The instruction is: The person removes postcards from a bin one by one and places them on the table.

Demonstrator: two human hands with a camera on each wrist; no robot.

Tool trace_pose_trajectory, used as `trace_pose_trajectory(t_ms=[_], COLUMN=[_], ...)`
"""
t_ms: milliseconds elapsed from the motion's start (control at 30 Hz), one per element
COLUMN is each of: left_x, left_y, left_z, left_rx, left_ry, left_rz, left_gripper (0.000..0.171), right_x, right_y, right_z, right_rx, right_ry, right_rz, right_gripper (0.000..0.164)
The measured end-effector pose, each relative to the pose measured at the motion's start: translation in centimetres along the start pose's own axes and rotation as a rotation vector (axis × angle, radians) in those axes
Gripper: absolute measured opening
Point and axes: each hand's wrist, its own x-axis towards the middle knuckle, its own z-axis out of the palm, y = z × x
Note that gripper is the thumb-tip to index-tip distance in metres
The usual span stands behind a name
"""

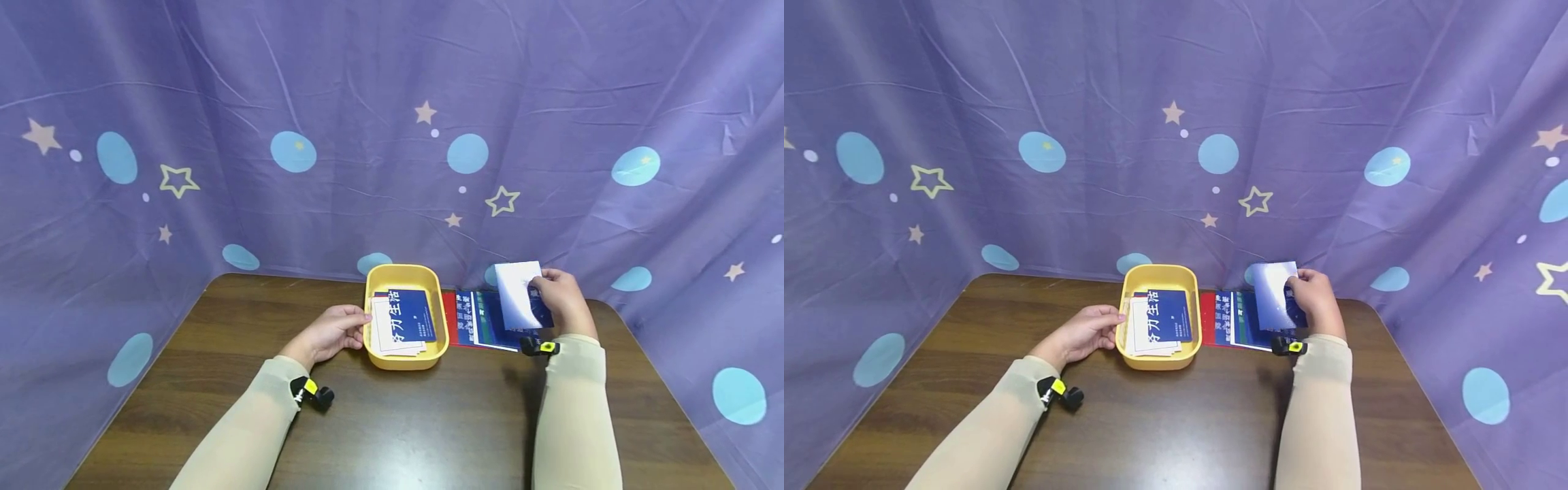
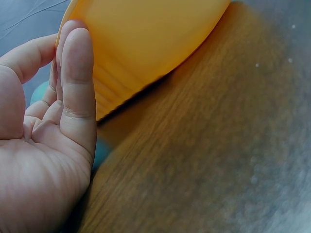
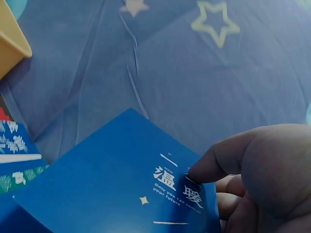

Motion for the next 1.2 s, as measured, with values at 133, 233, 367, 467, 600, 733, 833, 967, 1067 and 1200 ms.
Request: trace_pose_trajectory(t_ms=[133, 233, 367, 467, 600, 733, 833, 967, 1067, 1200], left_x=[0.0, -0.1, -0.2, -0.2, -0.2, -0.2, -0.2, -0.1, 0.0, 0.1], left_y=[0.1, 0.2, 0.5, 0.5, 0.4, 0.4, 0.3, 0.2, 0.1, 0.0], left_z=[0.0, 0.0, 0.0, -0.1, -0.1, -0.1, 0.0, 0.0, -0.1, -0.1], left_rx=[-0.009, -0.009, 0.003, 0.004, 0.007, 0.003, -0.005, -0.012, -0.013, -0.020], left_ry=[0.007, 0.002, 0.001, 0.011, 0.016, 0.009, 0.006, 0.004, 0.004, 0.004], left_rz=[0.000, 0.002, 0.003, -0.001, -0.005, -0.003, 0.000, 0.001, 0.000, -0.001], left_gripper=[0.009, 0.009, 0.008, 0.009, 0.011, 0.012, 0.011, 0.009, 0.009, 0.009], right_x=[0.5, 0.8, 1.2, 1.4, 1.4, 1.4, 1.5, 1.6, 1.6, 1.6], right_y=[1.6, 2.4, 3.2, 3.6, 4.0, 4.4, 4.6, 5.0, 5.2, 5.5], right_z=[-0.2, -0.3, -0.5, -0.5, -0.5, -0.4, -0.1, 0.2, 0.2, 0.1], right_rx=[0.006, -0.003, -0.051, -0.099, -0.121, -0.128, -0.108, -0.087, -0.106, -0.206], right_ry=[0.042, 0.063, 0.069, 0.071, 0.058, 0.058, 0.050, 0.021, 0.006, 0.003], right_rz=[0.074, 0.127, 0.135, 0.124, 0.126, 0.136, 0.157, 0.182, 0.190, 0.171], right_gripper=[0.042, 0.044, 0.048, 0.052, 0.053, 0.047, 0.044, 0.041, 0.039, 0.037])
